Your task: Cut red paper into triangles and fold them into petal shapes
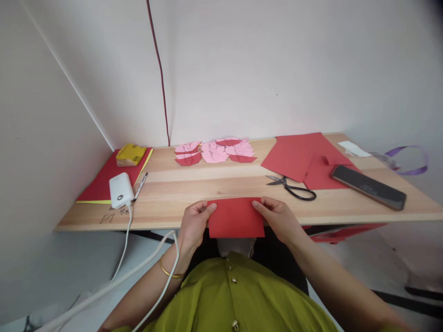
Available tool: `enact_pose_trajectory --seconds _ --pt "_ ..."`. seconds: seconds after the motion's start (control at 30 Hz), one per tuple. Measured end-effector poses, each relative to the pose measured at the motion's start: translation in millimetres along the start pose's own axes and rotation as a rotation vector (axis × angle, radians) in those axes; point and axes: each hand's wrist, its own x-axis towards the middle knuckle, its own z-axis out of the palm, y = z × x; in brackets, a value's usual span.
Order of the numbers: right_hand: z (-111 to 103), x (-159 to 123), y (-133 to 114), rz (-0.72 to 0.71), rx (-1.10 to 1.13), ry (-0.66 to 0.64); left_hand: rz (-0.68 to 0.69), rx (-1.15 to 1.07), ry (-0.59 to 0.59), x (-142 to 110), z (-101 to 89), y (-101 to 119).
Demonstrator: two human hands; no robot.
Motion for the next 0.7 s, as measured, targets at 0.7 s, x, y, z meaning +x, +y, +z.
enact_pose_trajectory --seconds 0.7 --pt "-1.5 3.2 -0.9 0.044 0.031 -0.025 0.008 0.011 -0.001 6.2 -2.5 2.3"
